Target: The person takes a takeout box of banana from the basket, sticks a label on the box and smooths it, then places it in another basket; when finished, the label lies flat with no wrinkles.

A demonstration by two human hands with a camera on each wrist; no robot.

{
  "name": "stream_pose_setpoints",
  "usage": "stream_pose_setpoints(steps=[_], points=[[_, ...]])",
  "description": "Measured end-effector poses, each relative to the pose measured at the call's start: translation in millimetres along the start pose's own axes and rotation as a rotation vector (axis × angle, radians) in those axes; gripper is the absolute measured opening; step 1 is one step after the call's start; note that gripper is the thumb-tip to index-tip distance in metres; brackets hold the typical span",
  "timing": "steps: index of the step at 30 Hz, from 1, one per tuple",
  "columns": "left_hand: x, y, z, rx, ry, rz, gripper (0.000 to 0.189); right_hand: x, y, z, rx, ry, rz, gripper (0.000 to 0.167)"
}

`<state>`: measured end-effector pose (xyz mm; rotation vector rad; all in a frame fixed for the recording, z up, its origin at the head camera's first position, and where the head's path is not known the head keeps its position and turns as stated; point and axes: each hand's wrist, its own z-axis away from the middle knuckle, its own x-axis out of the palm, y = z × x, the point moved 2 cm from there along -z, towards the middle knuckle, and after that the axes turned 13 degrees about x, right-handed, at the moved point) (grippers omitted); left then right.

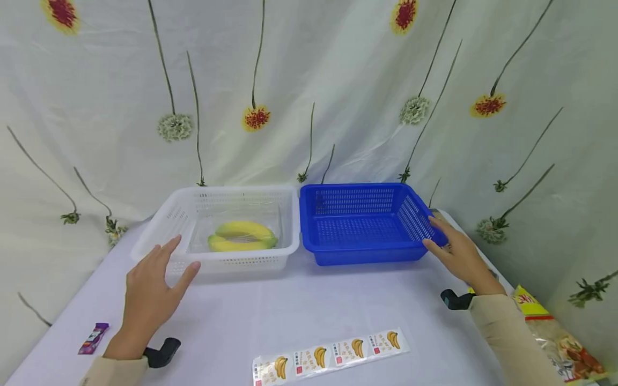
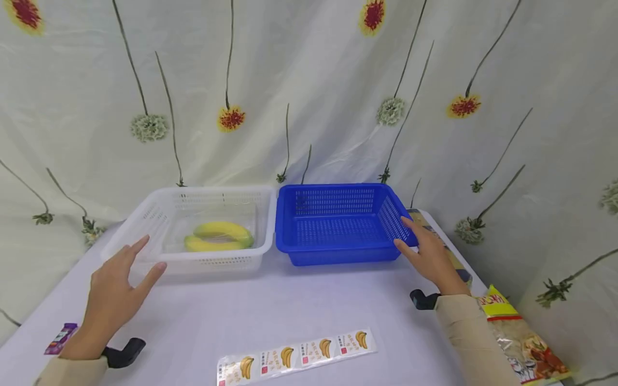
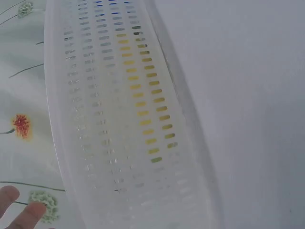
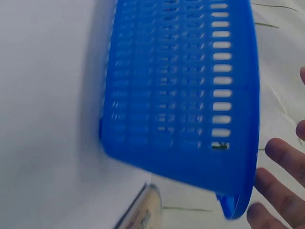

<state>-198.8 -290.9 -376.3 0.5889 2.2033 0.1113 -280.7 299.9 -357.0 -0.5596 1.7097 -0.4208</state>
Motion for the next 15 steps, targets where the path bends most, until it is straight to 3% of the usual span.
stream_pose_setpoints(steps=[6, 15], points=[[-1.0, 4.5, -4.6, -0.041, 0.092, 0.181, 0.060, 1, -14, -12.5, 0.037, -0.097, -0.133, 0.070], [3.4, -0.9, -3.1, -0.171, 0.060, 0.333, 0.053, 7, -32, -30.3, -0.052, -0.179, -0.248, 0.064]])
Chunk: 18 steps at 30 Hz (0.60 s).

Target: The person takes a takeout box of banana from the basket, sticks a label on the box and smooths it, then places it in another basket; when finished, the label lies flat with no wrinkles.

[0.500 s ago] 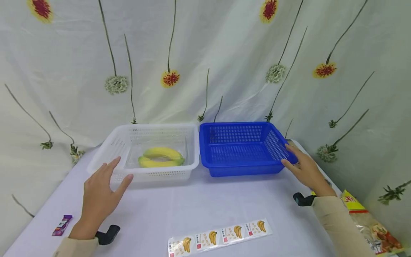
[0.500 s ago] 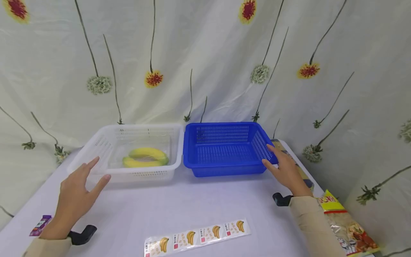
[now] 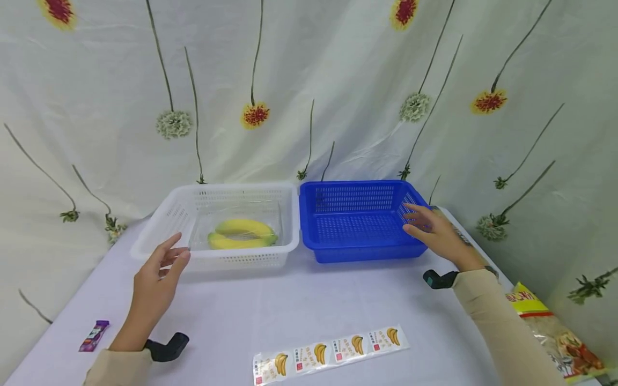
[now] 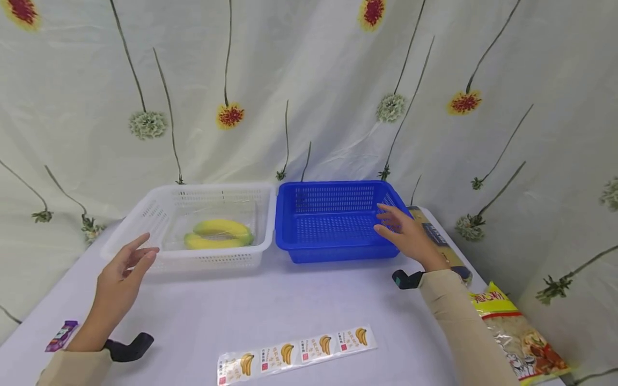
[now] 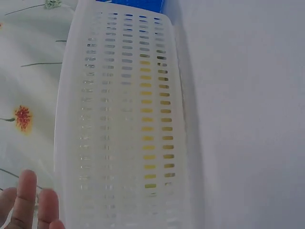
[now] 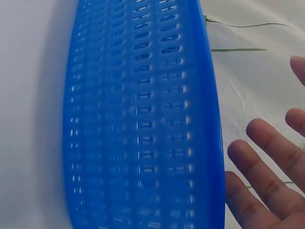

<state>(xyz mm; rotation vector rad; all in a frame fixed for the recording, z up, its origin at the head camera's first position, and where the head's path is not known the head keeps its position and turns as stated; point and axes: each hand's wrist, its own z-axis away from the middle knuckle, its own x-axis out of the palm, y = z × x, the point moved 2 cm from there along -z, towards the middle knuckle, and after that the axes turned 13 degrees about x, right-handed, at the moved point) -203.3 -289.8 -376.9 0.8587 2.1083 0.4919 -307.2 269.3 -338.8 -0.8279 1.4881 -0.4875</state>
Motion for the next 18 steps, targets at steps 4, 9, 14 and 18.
stream_pose_setpoints(steps=[4, 9, 14, 18], points=[[2.5, -8.8, 0.2, -0.071, -0.054, 0.085, 0.055, 5, -5, -7.8, 0.005, -0.077, -0.062, 0.063], [9.7, -18.4, -0.2, -0.166, -0.119, 0.146, 0.064, 10, -10, -18.5, 0.036, -0.145, -0.094, 0.063], [16.5, -22.9, -3.3, -0.283, -0.148, 0.132, 0.077, 14, -15, -29.7, 0.069, -0.193, -0.120, 0.064], [19.9, -27.6, -5.9, -0.341, -0.105, 0.114, 0.079, 19, -20, -39.3, 0.067, -0.230, -0.149, 0.061]])
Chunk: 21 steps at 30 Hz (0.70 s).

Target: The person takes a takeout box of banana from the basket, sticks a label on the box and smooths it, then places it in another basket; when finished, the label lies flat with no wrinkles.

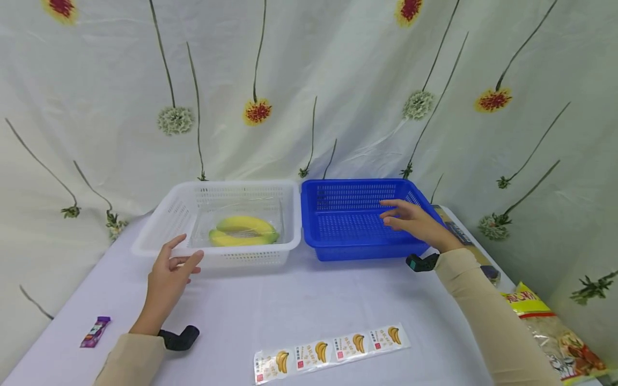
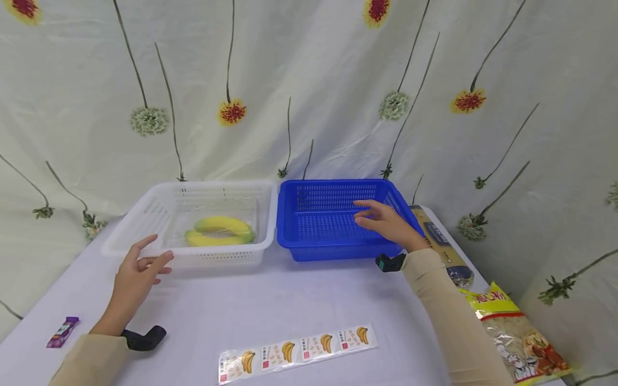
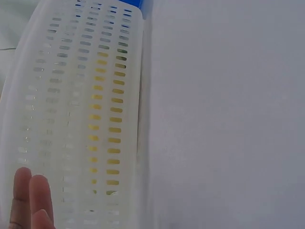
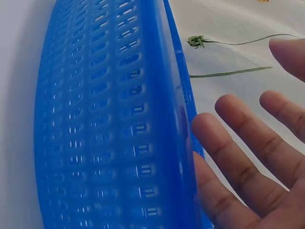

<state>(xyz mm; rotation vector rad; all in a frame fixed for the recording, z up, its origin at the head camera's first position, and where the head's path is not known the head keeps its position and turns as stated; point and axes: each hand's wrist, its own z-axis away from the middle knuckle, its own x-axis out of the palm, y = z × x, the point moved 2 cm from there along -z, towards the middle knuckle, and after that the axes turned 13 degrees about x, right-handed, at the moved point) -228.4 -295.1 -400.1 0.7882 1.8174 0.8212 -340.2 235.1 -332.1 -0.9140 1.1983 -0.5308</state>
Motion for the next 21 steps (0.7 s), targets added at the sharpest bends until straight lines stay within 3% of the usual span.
stream_pose_setpoints(steps=[8, 16, 21], points=[[3.7, -1.0, -9.2, -0.095, 0.110, 0.124, 0.069, 9, -9, -17.5, 0.018, -0.096, -0.053, 0.058], [0.1, -3.6, -13.3, -0.130, 0.116, 0.207, 0.045, 22, -19, -32.9, 0.077, -0.149, -0.063, 0.060], [-0.5, -5.8, -14.2, -0.134, 0.116, 0.220, 0.040, 28, -27, -41.5, 0.105, -0.177, -0.078, 0.058]])
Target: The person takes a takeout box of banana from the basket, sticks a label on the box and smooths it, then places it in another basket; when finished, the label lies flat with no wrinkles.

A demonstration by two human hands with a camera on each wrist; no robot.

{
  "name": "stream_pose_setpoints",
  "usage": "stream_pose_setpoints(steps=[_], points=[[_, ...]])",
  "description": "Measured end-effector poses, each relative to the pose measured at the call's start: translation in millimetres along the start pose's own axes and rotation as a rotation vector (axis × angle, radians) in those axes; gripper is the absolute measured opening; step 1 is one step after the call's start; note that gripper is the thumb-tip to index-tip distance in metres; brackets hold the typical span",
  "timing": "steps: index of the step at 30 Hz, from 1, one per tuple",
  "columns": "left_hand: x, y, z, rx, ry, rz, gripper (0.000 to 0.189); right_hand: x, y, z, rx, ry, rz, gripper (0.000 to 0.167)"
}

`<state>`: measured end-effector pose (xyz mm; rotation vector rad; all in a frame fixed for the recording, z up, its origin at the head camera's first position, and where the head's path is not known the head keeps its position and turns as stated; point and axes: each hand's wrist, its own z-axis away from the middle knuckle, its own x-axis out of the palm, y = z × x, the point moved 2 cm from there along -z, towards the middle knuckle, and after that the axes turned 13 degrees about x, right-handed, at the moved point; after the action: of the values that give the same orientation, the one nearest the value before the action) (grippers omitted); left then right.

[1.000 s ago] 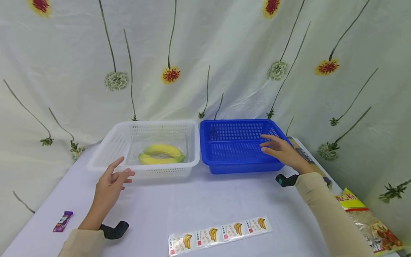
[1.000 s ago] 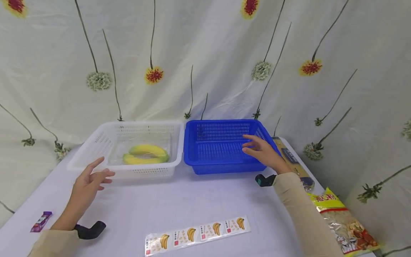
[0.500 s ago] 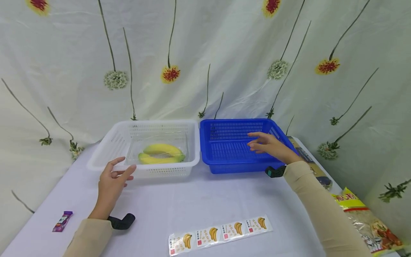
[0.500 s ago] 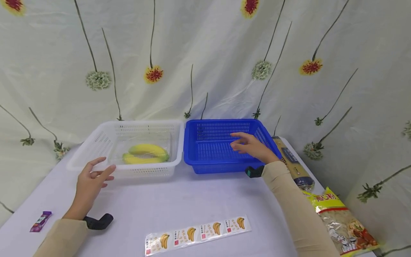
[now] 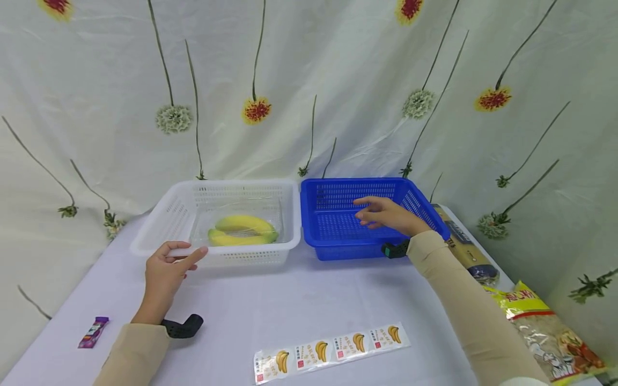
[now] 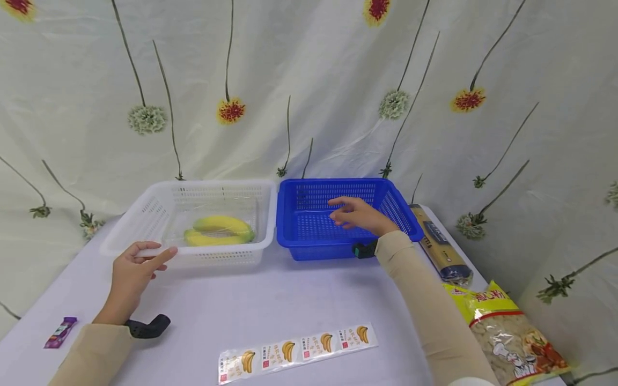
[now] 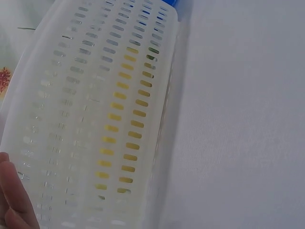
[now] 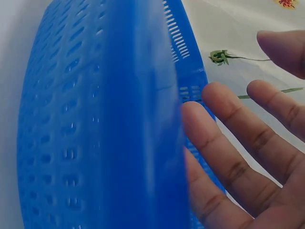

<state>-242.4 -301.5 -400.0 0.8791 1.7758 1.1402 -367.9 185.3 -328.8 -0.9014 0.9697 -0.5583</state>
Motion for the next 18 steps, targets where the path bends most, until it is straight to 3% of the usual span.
stream_pose_setpoints(steps=[18], points=[[-2.1, 0.4, -0.5, 0.005, -0.013, -0.010, 0.049, 31, -34, -29.2, -0.014, -0.066, -0.035, 0.055]])
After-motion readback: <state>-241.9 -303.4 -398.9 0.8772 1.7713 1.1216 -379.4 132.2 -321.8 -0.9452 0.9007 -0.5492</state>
